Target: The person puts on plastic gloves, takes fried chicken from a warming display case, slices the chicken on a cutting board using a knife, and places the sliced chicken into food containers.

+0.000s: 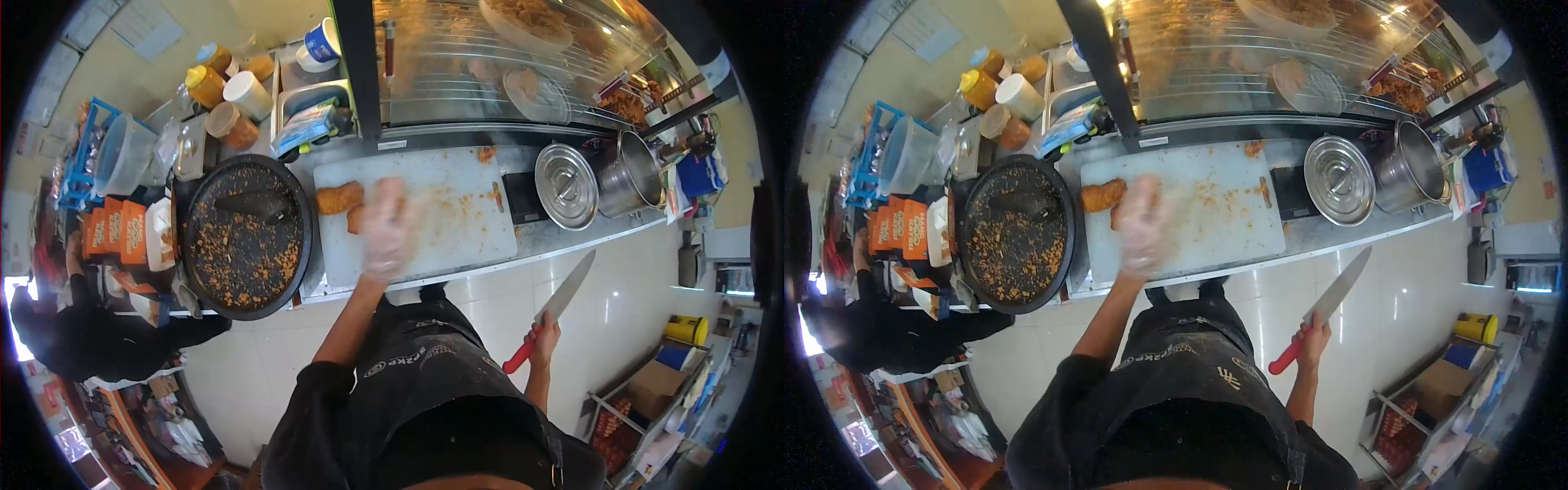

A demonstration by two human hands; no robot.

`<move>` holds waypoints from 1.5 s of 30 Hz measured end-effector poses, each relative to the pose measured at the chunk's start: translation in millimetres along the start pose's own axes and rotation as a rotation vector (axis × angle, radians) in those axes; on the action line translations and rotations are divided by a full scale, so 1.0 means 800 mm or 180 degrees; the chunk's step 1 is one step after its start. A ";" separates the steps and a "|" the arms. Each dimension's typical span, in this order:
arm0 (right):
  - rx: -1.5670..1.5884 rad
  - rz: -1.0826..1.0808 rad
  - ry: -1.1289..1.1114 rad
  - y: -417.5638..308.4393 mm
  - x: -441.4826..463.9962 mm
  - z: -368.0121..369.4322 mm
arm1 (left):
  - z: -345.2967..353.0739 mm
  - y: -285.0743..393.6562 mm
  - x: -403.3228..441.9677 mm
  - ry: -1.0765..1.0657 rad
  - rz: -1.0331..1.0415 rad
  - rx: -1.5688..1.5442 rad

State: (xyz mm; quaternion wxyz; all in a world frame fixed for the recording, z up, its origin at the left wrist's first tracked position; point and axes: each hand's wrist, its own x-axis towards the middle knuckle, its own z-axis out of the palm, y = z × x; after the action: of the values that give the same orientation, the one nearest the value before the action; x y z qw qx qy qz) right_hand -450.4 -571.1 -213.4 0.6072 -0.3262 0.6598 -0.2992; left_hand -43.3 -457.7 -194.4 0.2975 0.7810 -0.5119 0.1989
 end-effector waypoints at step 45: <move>-0.4433 -0.2575 -0.1774 -0.160 0.090 0.186 | 0.113 0.098 0.026 -0.1719 -0.0919 -0.0507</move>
State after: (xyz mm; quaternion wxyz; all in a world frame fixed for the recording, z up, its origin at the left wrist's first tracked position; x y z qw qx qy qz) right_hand -297.4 -706.1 -168.5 0.2547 -0.8976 0.3524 0.0722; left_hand -106.7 -555.7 -228.3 0.2362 0.8443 -0.4703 -0.1006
